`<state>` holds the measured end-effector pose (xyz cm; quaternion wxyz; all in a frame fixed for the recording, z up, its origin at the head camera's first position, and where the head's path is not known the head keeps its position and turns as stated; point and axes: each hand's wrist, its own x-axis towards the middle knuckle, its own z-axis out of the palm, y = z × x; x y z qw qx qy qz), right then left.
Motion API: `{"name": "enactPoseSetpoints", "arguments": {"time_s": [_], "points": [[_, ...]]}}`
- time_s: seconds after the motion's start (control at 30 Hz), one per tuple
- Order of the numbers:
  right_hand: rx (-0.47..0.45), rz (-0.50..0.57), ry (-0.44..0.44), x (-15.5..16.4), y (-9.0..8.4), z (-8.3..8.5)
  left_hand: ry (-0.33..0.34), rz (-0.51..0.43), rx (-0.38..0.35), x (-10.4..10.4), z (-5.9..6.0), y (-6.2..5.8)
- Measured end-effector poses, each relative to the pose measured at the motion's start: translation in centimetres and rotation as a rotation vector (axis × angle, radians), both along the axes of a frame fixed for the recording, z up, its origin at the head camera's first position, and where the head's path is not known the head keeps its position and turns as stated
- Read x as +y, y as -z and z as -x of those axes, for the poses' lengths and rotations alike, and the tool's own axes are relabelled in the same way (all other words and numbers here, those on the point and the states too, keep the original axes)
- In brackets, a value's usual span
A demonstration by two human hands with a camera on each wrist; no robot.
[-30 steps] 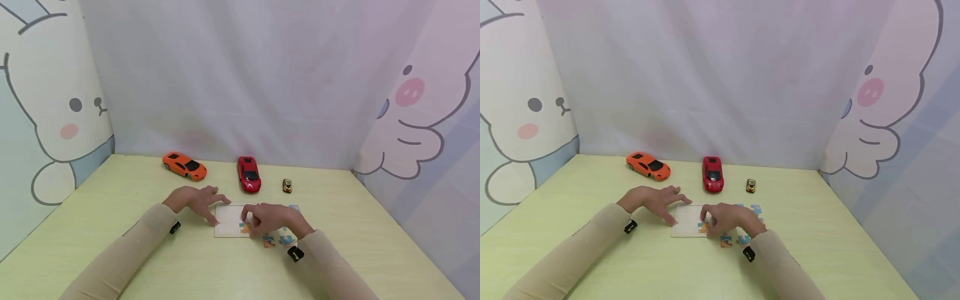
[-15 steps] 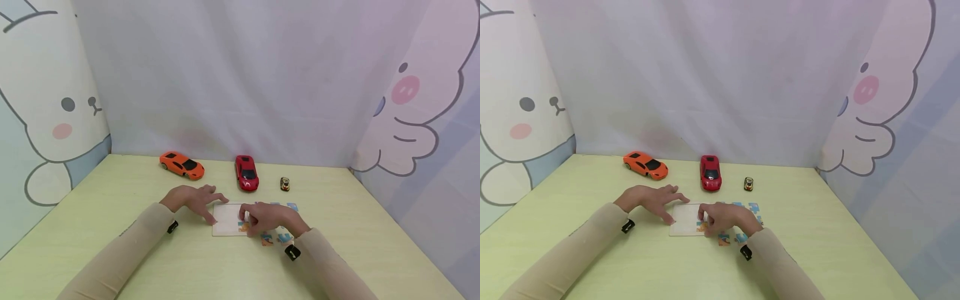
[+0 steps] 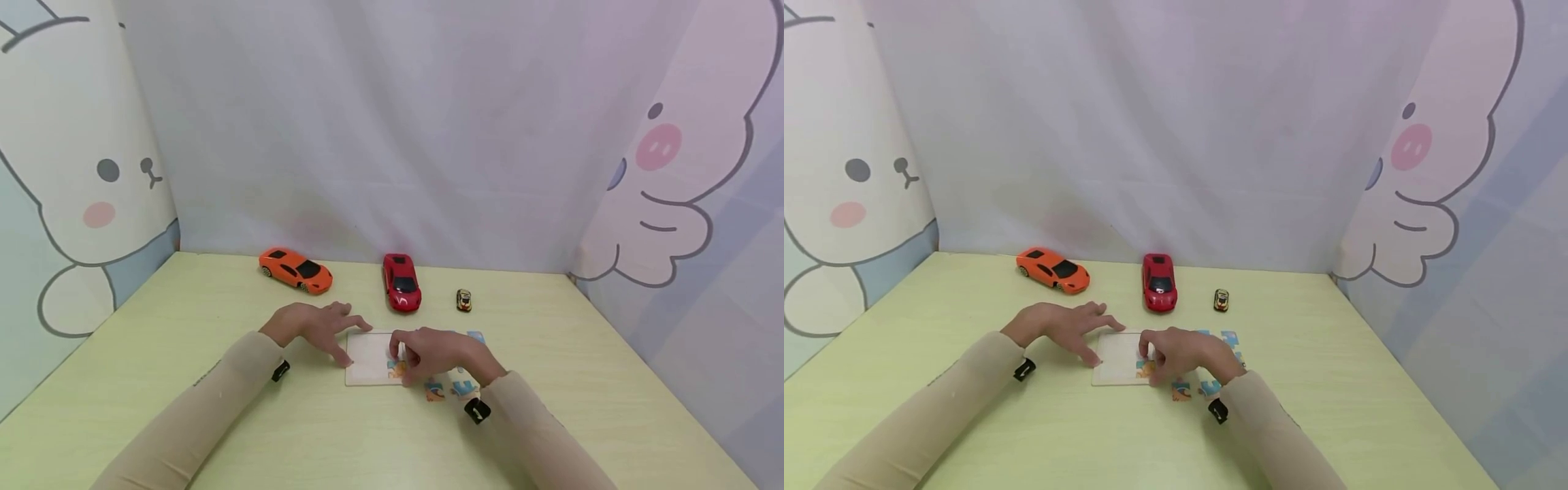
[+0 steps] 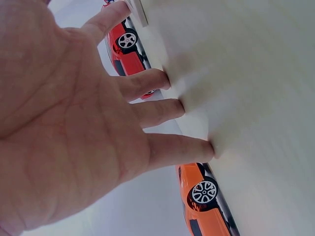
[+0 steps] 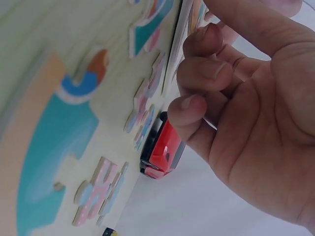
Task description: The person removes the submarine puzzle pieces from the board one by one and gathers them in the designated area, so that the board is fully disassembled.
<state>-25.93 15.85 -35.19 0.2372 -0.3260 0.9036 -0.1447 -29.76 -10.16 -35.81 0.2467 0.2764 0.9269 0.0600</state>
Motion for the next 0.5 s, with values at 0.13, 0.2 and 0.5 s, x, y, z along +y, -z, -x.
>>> {"name": "enactPoseSetpoints", "arguments": {"time_s": [0.13,0.2,0.5], "points": [[-0.016,0.021,0.015,0.01,-0.37,-0.07,-0.002,0.001,-0.002,0.04,0.05,0.04],[-0.016,0.036,0.016,-0.03,-0.49,-0.11,-0.002,0.002,0.000,0.07,0.03,0.04],[0.034,0.077,0.005,-0.02,-0.40,0.28,0.005,0.003,0.007,0.06,0.07,-0.05]]}}
